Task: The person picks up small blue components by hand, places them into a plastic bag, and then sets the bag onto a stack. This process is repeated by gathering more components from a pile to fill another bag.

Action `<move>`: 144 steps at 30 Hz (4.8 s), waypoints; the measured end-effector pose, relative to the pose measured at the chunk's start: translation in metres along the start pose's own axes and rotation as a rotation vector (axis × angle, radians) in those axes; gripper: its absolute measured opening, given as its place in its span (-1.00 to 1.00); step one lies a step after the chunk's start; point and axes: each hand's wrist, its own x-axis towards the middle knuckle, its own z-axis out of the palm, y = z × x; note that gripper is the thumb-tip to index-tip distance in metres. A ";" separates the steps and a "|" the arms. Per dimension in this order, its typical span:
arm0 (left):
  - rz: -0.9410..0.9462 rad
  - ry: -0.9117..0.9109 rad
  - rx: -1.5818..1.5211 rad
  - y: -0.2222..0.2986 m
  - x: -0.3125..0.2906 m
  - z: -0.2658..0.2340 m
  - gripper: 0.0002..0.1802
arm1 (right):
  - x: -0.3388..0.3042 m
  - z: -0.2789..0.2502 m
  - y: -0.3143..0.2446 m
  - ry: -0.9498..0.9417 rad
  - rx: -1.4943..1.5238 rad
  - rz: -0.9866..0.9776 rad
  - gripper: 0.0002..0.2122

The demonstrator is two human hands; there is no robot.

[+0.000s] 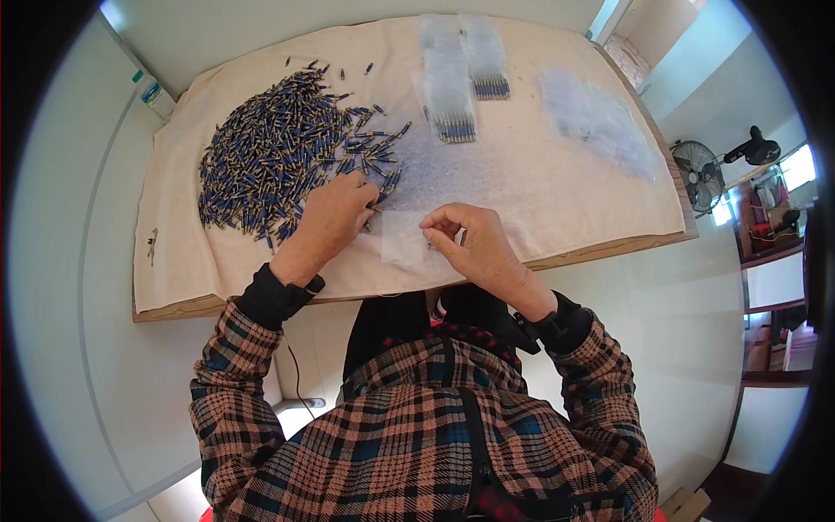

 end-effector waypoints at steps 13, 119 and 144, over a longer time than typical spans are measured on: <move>-0.185 0.026 -0.192 0.002 -0.001 -0.001 -0.94 | -0.017 0.009 -0.003 0.038 0.104 -0.053 -0.92; -0.174 -0.200 -0.619 0.070 0.010 0.028 -0.84 | -0.060 -0.024 0.045 0.276 0.287 0.384 -0.90; -0.094 -0.150 -0.552 0.070 0.010 0.033 -0.83 | -0.057 0.001 0.035 0.269 -0.206 0.022 -0.87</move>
